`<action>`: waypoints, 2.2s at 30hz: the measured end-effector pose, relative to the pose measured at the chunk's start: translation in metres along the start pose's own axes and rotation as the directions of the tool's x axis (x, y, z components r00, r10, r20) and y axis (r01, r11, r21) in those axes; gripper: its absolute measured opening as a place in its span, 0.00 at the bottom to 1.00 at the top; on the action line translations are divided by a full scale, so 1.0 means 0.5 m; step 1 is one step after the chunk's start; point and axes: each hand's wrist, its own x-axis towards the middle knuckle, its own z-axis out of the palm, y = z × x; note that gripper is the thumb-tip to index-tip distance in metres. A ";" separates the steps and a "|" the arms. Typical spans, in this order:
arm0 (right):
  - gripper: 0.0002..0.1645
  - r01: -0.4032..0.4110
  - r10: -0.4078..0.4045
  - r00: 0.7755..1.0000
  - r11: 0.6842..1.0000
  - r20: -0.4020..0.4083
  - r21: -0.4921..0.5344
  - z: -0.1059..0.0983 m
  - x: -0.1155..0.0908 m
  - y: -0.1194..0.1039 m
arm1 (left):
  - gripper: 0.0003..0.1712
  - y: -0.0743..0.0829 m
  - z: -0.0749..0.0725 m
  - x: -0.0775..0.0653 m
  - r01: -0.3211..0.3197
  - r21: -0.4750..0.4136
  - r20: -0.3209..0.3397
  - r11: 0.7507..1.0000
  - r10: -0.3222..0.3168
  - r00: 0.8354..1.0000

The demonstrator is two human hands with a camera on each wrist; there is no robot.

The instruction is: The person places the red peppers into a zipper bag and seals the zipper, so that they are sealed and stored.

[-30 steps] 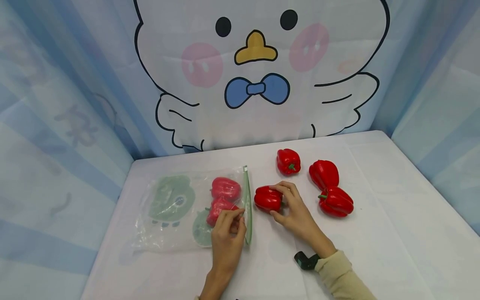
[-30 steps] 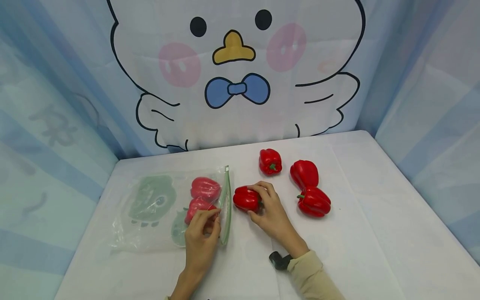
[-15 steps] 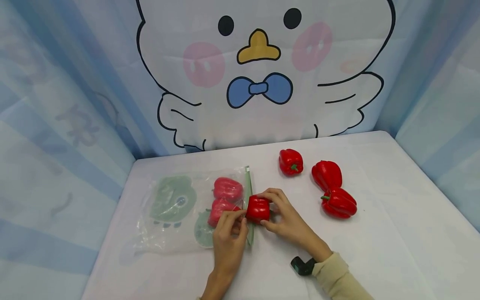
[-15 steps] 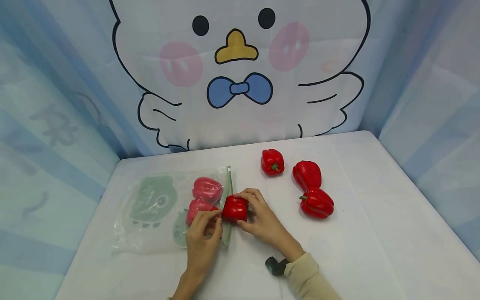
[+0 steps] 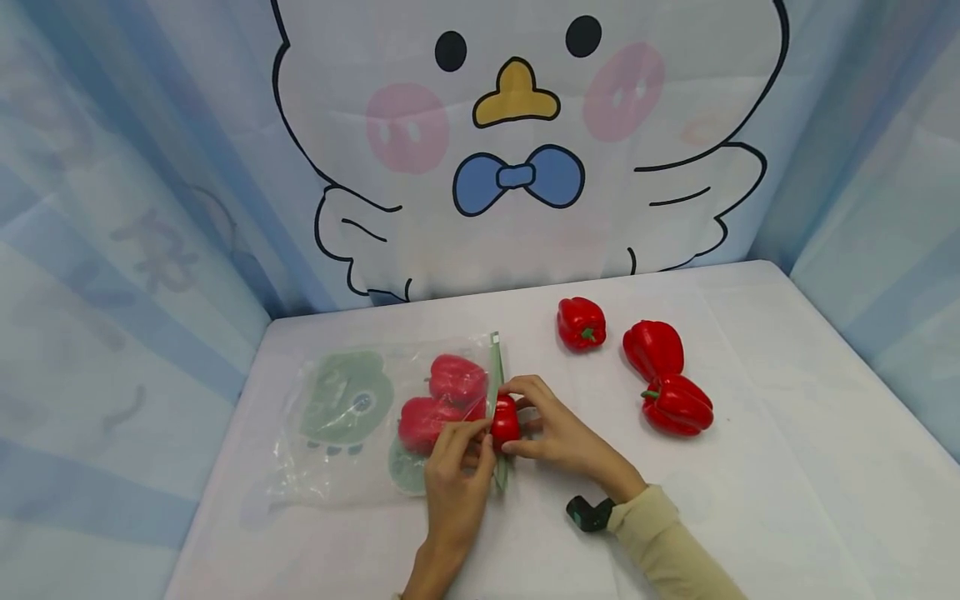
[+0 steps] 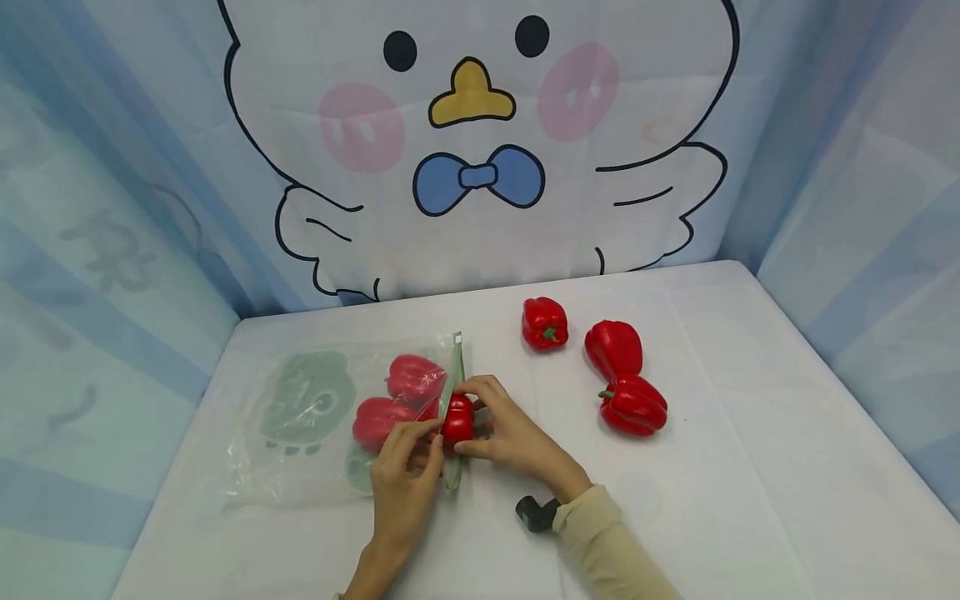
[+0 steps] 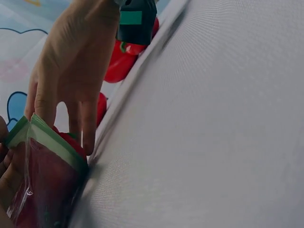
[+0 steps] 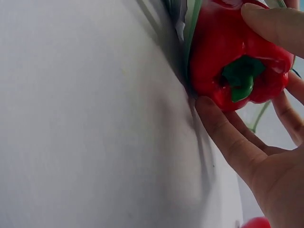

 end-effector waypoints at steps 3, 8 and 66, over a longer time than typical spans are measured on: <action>0.44 -0.007 0.007 1.000 1.000 -0.004 0.026 0.009 0.003 0.004 | 0.16 0.001 0.001 0.000 -0.004 -0.006 0.000 1.000 0.004 1.000; 0.43 -0.054 0.056 0.998 0.996 -0.025 0.077 0.023 0.001 0.012 | 0.15 -0.001 0.004 -0.003 -0.039 -0.050 -0.023 0.998 0.038 0.999; 0.25 0.018 -0.027 0.993 0.997 0.111 0.081 0.060 -0.012 0.006 | 0.17 -0.011 0.008 -0.003 -0.098 -0.026 -0.069 0.995 0.096 0.993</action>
